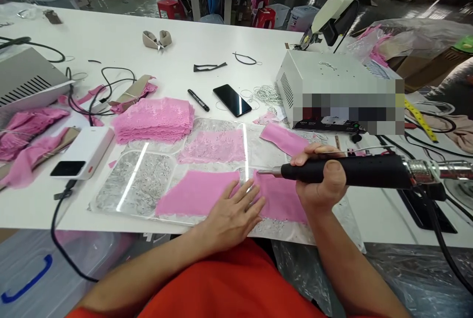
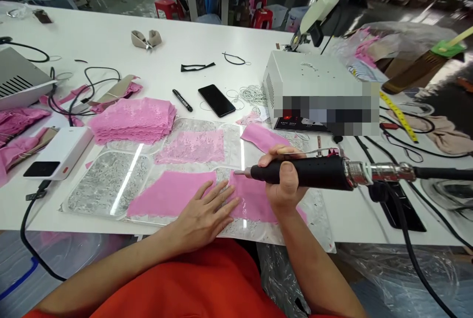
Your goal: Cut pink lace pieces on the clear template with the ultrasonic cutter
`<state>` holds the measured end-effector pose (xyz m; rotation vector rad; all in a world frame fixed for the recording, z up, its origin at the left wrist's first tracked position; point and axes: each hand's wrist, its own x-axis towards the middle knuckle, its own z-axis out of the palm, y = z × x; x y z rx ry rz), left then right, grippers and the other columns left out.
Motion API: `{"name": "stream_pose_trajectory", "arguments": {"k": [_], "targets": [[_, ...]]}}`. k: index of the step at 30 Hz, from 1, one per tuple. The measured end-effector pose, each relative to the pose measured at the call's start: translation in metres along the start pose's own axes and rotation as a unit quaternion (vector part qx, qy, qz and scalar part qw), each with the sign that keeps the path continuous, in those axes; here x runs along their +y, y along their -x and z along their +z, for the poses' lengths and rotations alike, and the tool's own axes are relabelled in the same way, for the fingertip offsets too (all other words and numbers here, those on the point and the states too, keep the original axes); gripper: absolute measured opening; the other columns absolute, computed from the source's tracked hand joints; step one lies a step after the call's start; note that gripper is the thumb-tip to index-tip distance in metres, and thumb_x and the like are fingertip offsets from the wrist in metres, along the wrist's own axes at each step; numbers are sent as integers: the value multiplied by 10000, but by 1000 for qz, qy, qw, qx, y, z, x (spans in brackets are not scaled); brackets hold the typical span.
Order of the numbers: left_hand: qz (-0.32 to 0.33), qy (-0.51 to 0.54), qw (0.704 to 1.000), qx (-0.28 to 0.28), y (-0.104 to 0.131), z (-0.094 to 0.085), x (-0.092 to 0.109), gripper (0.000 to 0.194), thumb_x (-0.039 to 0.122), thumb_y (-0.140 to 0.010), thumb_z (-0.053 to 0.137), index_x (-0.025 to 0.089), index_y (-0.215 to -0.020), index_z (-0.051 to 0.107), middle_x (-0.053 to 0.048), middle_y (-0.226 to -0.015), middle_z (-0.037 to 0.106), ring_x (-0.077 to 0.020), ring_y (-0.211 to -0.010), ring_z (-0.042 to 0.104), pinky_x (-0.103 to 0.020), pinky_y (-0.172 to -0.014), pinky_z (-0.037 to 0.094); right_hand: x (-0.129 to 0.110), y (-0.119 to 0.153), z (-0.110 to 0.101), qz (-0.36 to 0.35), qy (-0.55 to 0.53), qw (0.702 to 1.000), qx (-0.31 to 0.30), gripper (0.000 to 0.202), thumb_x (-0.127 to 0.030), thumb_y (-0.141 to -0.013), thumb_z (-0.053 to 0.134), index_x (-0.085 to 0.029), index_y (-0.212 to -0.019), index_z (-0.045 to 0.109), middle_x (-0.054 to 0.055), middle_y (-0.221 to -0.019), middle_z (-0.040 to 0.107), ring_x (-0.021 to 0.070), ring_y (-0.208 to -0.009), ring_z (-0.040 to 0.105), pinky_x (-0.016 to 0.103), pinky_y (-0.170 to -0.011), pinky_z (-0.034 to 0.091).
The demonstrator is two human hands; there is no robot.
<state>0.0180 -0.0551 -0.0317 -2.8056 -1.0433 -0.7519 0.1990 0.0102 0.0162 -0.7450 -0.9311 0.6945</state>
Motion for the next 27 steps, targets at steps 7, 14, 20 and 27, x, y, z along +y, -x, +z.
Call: {"name": "stream_pose_trajectory", "arguments": {"k": [7,14,20,27], "targets": [[-9,12,1000,-22,3,1,1,350,362,-1008,480,162,-1269,600,-110,-1352,610,-288,-1314,510,-466,-1098,368,3,1,4,-8,-3,1000,-12,227,-412,-761,616,-193,-819,598,-4,-800,571,97,-522,553,298,-518,494],[-8,19,1000,-22,3,1,1,347,354,-1008,478,147,-1258,600,-124,-1349,610,-305,-1313,508,-486,-1078,385,4,1,5,-11,1,1000,-16,217,-402,-755,622,-193,-805,591,-7,-785,575,101,-513,560,299,-505,492],[-3,14,1000,-14,3,3,0,340,349,-1009,477,136,-1243,603,-123,-1333,625,-305,-1296,530,-483,-1068,402,4,2,6,-16,8,1000,-24,187,-379,-760,629,-198,-776,586,-14,-767,581,110,-529,577,304,-516,504],[41,27,999,3,5,-9,0,421,420,-1027,437,93,-1228,610,-146,-1313,639,-313,-1305,528,-493,-1088,390,-3,-1,3,-5,-24,1000,1,222,-409,-728,612,-191,-770,607,-12,-748,572,92,-489,535,285,-479,478]]}}
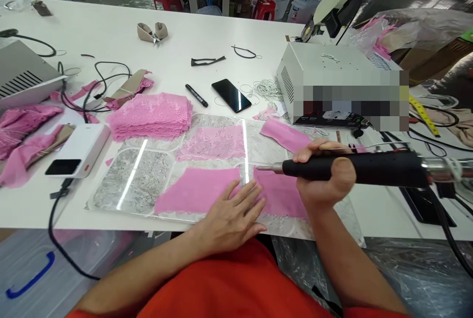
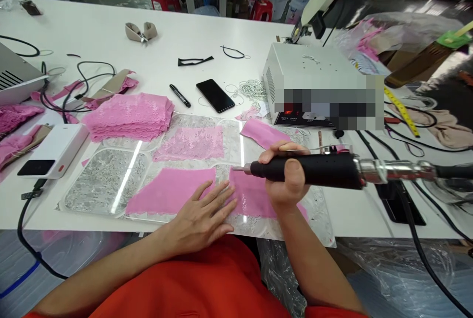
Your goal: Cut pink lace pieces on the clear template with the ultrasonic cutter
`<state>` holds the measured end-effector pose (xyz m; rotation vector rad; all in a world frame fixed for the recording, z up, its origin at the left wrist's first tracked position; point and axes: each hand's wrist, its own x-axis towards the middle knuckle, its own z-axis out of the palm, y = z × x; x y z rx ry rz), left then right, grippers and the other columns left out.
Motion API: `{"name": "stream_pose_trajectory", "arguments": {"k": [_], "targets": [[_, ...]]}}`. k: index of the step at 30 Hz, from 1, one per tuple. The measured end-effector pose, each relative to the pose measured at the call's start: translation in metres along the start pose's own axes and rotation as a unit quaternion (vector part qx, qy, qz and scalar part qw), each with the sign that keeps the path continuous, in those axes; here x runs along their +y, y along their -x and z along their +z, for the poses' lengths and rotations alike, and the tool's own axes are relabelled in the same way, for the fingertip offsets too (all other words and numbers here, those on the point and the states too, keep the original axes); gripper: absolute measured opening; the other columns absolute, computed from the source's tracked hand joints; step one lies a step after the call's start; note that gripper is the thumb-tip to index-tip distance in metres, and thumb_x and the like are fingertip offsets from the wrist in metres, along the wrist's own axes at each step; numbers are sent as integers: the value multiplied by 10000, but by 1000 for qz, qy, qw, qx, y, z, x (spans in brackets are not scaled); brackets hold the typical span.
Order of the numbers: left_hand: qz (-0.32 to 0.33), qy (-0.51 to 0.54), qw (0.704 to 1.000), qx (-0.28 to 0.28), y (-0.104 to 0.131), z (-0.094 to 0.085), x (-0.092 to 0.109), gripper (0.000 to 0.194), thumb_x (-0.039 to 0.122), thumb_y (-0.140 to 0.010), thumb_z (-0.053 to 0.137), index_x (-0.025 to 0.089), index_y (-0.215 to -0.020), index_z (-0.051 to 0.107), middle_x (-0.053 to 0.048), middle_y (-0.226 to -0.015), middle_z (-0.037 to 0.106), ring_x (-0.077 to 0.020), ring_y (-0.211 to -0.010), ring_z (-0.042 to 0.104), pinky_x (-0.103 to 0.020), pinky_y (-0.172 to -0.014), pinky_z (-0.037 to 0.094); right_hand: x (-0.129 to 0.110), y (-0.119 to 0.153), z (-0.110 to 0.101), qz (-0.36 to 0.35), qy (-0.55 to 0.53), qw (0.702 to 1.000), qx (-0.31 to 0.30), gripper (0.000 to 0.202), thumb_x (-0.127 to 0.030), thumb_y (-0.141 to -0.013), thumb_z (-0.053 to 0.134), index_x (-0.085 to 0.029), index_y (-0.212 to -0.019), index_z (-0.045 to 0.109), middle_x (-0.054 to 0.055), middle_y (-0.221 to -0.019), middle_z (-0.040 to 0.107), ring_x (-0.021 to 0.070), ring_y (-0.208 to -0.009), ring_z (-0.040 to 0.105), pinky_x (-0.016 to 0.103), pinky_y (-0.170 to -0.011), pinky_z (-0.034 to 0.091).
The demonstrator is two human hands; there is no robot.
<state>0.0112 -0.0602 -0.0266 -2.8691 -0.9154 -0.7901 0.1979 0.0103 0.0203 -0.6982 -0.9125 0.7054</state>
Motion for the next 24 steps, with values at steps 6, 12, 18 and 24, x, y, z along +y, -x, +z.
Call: {"name": "stream_pose_trajectory", "arguments": {"k": [6,12,18,24], "targets": [[50,35,998,2,16,-12,0,373,373,-1031,451,79,-1177,628,-127,-1259,678,-279,-1274,560,-445,-1099,389,-14,6,-9,44,-8,999,-15,248,-434,-722,587,-187,-714,611,-9,-688,560,99,-446,508,277,-413,445],[43,35,998,-13,19,-8,1,394,398,-1029,452,89,-1208,615,-133,-1269,671,-278,-1269,563,-452,-1093,395,-14,10,-4,66,-9,997,-29,256,-445,-670,637,-190,-685,624,-12,-667,583,96,-419,509,265,-392,431],[41,35,998,-23,18,-7,1,397,408,-1022,463,97,-1214,619,-141,-1286,659,-270,-1288,551,-451,-1103,399,-11,10,-3,54,10,998,-27,242,-435,-685,619,-193,-691,611,-14,-675,571,96,-428,512,265,-402,433],[42,28,998,-22,19,-7,1,404,420,-1023,456,110,-1218,628,-134,-1293,657,-261,-1279,560,-440,-1106,401,-10,11,-2,47,19,998,-33,220,-415,-713,582,-195,-710,592,-12,-691,552,93,-443,497,274,-410,442]]}}
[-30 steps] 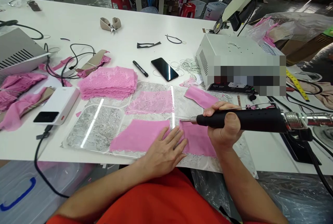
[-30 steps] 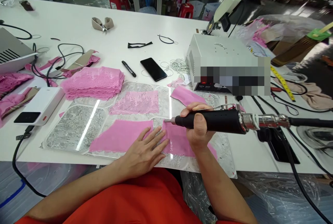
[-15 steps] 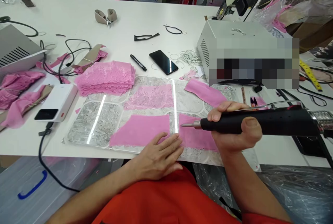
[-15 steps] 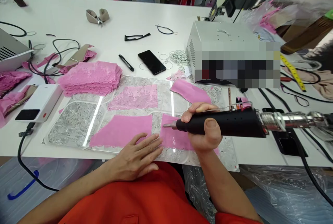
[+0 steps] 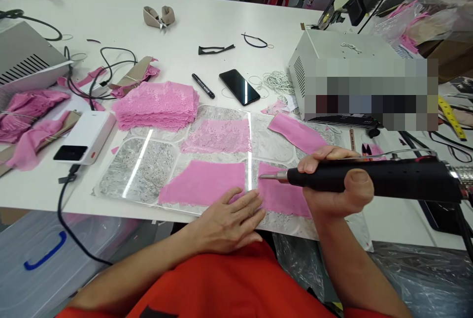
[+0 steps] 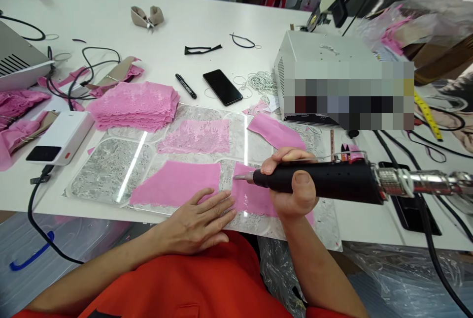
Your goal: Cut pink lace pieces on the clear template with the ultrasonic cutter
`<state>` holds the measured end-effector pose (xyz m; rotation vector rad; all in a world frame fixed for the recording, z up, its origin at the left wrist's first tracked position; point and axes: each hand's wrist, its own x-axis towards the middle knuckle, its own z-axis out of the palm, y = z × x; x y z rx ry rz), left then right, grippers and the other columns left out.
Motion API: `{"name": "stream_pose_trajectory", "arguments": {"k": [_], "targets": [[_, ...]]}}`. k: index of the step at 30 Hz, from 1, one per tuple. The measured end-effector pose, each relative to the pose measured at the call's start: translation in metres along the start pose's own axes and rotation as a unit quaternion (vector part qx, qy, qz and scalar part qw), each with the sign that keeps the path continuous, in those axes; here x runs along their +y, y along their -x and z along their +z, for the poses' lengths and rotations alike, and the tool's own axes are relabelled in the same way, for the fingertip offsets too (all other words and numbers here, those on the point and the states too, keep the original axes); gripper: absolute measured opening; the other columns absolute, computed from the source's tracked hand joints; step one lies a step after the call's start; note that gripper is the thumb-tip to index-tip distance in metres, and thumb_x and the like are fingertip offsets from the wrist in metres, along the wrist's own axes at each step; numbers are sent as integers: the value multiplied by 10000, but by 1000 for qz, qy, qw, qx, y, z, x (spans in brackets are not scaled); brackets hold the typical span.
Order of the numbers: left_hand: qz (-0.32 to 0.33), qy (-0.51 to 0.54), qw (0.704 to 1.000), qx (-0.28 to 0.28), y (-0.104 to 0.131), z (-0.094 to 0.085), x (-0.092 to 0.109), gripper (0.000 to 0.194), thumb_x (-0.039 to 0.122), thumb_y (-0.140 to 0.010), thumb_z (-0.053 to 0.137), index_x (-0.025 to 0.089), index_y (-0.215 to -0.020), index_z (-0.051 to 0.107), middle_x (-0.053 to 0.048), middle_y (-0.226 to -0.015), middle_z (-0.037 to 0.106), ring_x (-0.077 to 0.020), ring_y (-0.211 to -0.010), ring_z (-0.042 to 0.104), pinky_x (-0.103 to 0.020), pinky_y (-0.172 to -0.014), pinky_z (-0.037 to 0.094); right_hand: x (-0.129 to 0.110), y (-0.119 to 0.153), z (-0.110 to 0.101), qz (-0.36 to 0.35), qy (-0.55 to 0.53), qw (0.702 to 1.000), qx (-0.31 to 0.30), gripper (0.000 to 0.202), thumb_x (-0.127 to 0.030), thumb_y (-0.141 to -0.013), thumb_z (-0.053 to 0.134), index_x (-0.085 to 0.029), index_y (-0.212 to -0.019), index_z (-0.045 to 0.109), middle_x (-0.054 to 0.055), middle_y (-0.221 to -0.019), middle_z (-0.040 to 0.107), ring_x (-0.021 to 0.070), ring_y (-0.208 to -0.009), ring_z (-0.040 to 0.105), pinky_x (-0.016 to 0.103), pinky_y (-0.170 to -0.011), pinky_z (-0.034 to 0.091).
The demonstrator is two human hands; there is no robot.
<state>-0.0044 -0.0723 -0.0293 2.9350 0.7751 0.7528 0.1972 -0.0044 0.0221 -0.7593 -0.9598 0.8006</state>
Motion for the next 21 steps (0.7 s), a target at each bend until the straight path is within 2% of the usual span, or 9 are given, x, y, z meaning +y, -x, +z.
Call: {"name": "stream_pose_trajectory", "arguments": {"k": [10,14,21], "targets": [[7,7,1000,3,2,1,-1,392,404,-1025,454,101,-1200,630,-136,-1280,665,-268,-1279,562,-437,-1091,422,-2,0,-2,-1,-15,1000,-16,238,-432,-714,632,-195,-713,604,-12,-708,544,90,-457,511,274,-423,456],[10,13,1000,12,3,0,-1,361,375,-1008,502,89,-1190,628,-145,-1260,673,-270,-1282,560,-425,-1082,429,-11,2,-5,25,-28,998,-40,282,-474,-697,657,-194,-713,622,-6,-691,556,93,-436,497,284,-408,451],[11,8,1000,14,4,-1,-1,357,365,-1007,500,86,-1193,622,-152,-1265,668,-277,-1285,555,-420,-1073,435,-15,10,-6,46,-49,994,-88,259,-452,-724,673,-196,-751,643,-8,-709,577,95,-456,530,274,-431,471]]}}
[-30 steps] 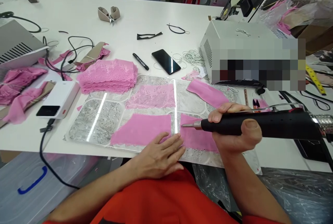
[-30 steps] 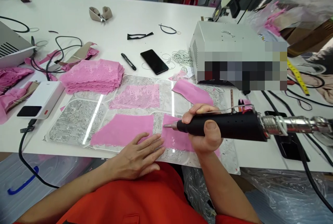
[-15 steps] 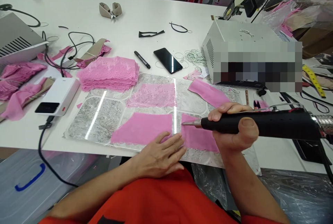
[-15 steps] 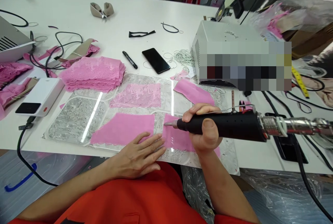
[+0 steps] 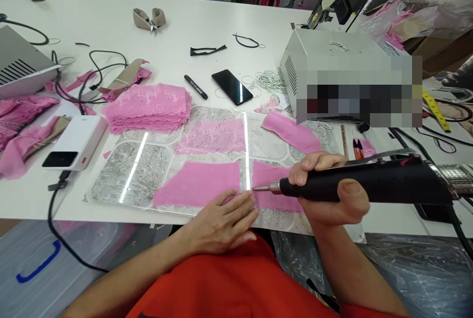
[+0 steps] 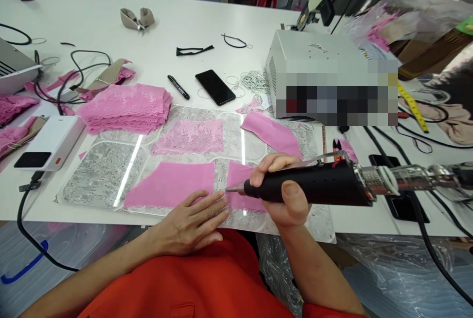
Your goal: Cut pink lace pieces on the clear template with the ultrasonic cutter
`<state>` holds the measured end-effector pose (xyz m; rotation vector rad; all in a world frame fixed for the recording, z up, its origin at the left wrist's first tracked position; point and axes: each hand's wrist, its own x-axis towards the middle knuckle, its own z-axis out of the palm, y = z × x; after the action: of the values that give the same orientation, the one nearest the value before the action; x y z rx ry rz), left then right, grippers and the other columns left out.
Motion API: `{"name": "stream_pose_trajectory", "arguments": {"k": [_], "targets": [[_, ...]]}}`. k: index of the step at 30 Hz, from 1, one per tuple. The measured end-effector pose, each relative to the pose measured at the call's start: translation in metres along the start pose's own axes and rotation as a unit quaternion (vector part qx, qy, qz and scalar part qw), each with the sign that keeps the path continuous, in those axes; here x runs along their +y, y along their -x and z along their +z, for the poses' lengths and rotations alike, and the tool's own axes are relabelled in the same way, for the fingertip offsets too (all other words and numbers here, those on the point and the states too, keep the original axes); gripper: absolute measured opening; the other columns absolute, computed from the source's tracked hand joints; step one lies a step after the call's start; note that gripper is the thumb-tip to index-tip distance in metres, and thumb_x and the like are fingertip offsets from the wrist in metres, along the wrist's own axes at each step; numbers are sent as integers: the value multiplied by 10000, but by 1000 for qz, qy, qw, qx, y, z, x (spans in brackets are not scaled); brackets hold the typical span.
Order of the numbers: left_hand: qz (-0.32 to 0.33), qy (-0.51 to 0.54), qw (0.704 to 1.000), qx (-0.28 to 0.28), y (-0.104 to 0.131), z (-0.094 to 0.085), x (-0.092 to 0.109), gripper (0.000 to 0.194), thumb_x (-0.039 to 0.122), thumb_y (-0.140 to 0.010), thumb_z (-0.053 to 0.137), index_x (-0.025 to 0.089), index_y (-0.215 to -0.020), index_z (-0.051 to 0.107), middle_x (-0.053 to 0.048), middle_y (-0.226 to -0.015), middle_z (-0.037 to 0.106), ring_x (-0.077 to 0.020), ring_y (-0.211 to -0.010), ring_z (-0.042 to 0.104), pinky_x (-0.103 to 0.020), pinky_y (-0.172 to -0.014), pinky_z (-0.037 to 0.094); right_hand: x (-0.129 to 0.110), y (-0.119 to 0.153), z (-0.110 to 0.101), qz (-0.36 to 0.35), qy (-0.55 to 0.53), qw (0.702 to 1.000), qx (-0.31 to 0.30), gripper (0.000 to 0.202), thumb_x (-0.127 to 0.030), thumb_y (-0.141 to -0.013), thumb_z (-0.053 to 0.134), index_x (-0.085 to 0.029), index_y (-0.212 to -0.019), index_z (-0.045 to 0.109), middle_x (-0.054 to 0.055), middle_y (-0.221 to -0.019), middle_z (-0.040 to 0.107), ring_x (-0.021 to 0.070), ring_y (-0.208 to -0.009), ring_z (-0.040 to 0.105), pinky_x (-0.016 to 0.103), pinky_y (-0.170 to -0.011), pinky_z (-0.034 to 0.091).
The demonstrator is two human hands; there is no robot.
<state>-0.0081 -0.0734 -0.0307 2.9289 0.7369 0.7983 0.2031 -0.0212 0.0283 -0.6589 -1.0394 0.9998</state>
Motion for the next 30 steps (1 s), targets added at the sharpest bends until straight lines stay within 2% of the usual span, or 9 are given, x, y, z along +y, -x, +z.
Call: {"name": "stream_pose_trajectory", "arguments": {"k": [4,9,12,15,19,24,30], "targets": [[1,-4,1000,-10,0,1,0,363,377,-1004,502,98,-1206,618,-159,-1273,662,-272,-1295,546,-418,-1075,431,3,2,2,-7,4,1000,-8,254,-447,-741,662,-196,-753,630,-7,-718,571,93,-466,533,265,-431,468],[-6,12,1000,7,-3,-3,0,368,391,-1019,471,100,-1181,627,-140,-1232,687,-264,-1242,586,-404,-1041,453,2,3,1,-2,10,1000,4,247,-437,-724,669,-193,-742,635,-9,-710,588,97,-461,543,269,-432,473],[-12,17,1000,-2,-8,-11,-2,330,361,-1018,484,116,-1186,627,-131,-1222,692,-255,-1240,588,-399,-1034,454,-2,-3,-7,-30,31,997,57,259,-455,-705,636,-197,-725,627,-16,-690,571,98,-445,526,276,-418,461],[-41,-2,999,-30,-18,-15,-9,285,279,-1005,508,128,-1222,614,-137,-1259,669,-261,-1273,562,-409,-1042,445,-6,-13,-21,-90,78,984,131,247,-450,-698,579,-204,-702,603,-21,-672,540,99,-429,503,282,-402,441],[-57,-38,996,-62,-34,-7,-26,292,284,-1016,482,162,-1247,613,-124,-1347,615,-273,-1328,508,-435,-1078,413,-6,-21,-36,-143,115,966,182,242,-445,-702,542,-204,-686,567,-23,-663,515,90,-414,483,272,-392,421],[-35,-43,994,-92,-47,9,-41,351,372,-1027,458,204,-1310,581,-87,-1410,570,-281,-1380,446,-476,-1124,342,0,-19,-37,-127,98,969,187,229,-420,-720,535,-196,-706,578,-13,-696,532,91,-441,503,274,-421,439],[-49,-56,994,-75,-45,15,-43,377,416,-1017,475,193,-1300,584,-97,-1401,578,-313,-1339,487,-517,-1108,326,5,-20,-36,-114,73,974,182,197,-375,-696,559,-190,-719,623,-10,-689,571,99,-448,517,278,-423,445]]}}
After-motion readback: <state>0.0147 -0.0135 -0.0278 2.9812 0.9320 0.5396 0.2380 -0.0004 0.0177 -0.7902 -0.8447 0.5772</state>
